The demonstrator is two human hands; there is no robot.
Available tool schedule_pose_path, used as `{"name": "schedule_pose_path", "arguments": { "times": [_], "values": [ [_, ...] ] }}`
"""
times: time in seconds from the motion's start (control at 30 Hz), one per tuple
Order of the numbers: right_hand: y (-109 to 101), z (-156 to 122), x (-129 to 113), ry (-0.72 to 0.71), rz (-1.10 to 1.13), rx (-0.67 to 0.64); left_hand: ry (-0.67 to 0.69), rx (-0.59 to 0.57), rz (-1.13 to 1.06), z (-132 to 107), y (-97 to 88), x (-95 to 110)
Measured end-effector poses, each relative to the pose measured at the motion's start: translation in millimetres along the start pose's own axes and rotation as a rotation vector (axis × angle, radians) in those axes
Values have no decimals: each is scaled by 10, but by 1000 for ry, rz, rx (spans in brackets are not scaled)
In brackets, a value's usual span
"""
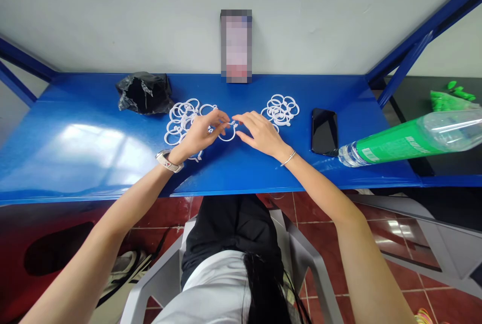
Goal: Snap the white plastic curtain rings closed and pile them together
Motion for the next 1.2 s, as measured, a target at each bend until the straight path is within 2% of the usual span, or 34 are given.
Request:
{"name": "schedule_pose_path", "arguments": {
  "times": [0.13, 0.37, 0.77, 1.07, 1.2],
  "values": [
    [59, -14, -36, -11, 47, -16, 2, 0, 36, -10, 24, 0],
    [30, -11, -44, -4, 78, 33, 2, 81, 24, -7, -13, -5],
    [66, -8, -17, 56, 134, 109, -71, 86, -126, -23, 17, -47],
    [-43, -22, -45, 157, 159, 245, -2, 31, 21, -24, 6, 17],
    [-55, -24, -54, 158, 149, 274, 10, 58, 65, -30, 5, 8]
  ]
}}
Point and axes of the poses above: each hand's wrist, its own z-axis towards the middle knuckle, its own y-axis out of the palm, x = y × z, the point moved 3 cm from there along z, towards the middle knuckle, and after that the axes turned 5 degrees about -z, right-handed, at the moved point
